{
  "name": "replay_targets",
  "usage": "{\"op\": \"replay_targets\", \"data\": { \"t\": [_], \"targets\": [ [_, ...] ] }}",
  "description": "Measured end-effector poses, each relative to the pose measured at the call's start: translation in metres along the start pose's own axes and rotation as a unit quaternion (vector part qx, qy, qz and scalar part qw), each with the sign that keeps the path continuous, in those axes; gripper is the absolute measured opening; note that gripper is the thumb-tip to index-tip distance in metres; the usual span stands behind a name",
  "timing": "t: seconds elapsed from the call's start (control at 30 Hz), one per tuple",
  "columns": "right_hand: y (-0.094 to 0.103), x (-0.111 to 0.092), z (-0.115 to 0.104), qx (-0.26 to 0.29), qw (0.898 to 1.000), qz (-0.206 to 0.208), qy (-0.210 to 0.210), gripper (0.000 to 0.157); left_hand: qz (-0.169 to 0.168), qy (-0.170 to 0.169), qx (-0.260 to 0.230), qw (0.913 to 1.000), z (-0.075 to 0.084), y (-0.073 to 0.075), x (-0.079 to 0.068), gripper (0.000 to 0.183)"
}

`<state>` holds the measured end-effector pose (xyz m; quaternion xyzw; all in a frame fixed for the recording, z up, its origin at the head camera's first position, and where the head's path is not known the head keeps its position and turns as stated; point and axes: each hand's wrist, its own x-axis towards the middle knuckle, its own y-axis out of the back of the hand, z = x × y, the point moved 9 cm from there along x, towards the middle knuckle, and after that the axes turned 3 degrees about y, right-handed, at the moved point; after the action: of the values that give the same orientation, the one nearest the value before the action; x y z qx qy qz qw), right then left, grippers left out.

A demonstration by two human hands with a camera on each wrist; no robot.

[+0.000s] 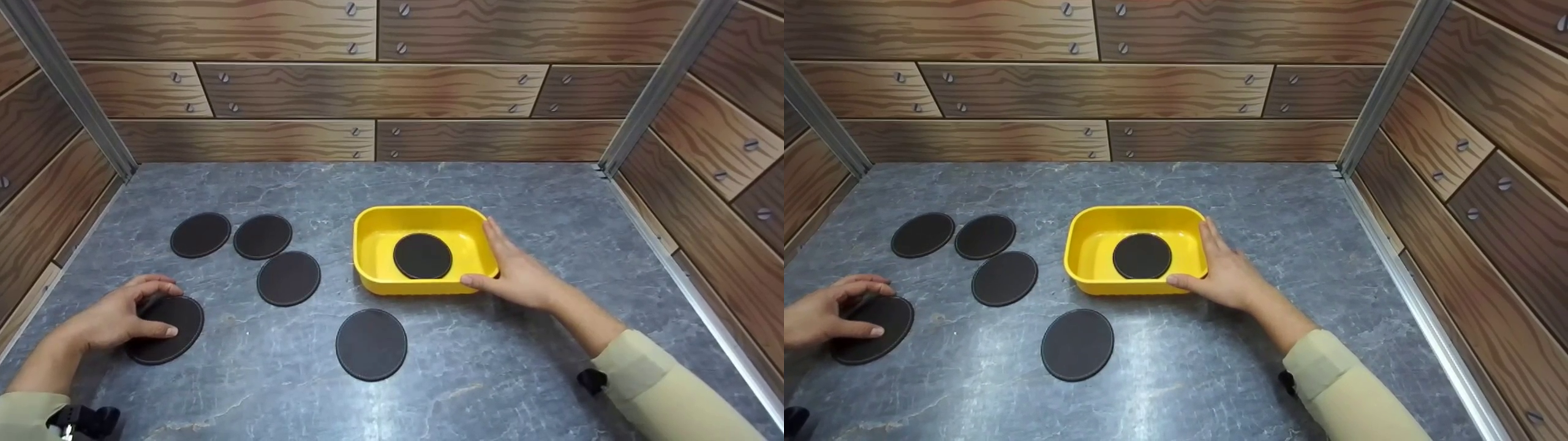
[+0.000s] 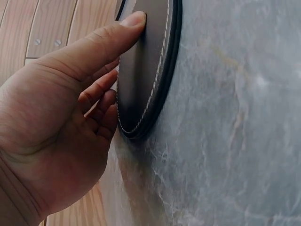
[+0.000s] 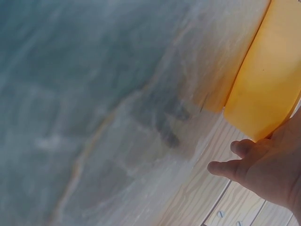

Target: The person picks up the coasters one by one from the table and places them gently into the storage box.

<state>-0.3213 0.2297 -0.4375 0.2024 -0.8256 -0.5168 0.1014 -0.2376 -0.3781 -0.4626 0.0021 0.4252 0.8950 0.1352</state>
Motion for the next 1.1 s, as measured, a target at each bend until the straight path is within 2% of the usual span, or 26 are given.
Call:
{"op": "replay_targets", "data": {
  "t": [0.2, 0.37, 0.53, 0.8, 0.97, 1.1],
  "targets": [
    [0.002, -0.001, 0.000, 0.001, 1.000, -0.001, -0.003, 0.123, -0.006, -0.009, 0.025, 0.9996, 0.013, -0.002, -0.007, 0.102],
    [0.002, -0.001, 0.001, 0.001, 1.000, -0.003, -0.010, 0.124, -0.032, -0.001, 0.050, 0.9982, 0.018, -0.011, -0.010, 0.116],
    [0.000, -0.001, 0.001, 0.000, 1.000, -0.002, -0.007, 0.124, -0.035, 0.007, 0.071, 0.9969, 0.018, -0.013, -0.010, 0.118],
    [0.000, 0.000, 0.001, -0.002, 1.000, 0.001, -0.003, 0.125, -0.012, -0.008, 0.111, 0.9937, 0.022, -0.008, -0.006, 0.115],
    [0.000, 0.000, 0.000, -0.001, 1.000, 0.001, -0.004, 0.124, 0.023, -0.005, 0.097, 0.9950, 0.021, -0.001, -0.005, 0.112],
    [0.001, -0.001, 0.000, 0.000, 1.000, 0.003, -0.001, 0.123, 0.039, 0.002, 0.082, 0.9959, 0.022, 0.007, -0.003, 0.099]
  ]
}}
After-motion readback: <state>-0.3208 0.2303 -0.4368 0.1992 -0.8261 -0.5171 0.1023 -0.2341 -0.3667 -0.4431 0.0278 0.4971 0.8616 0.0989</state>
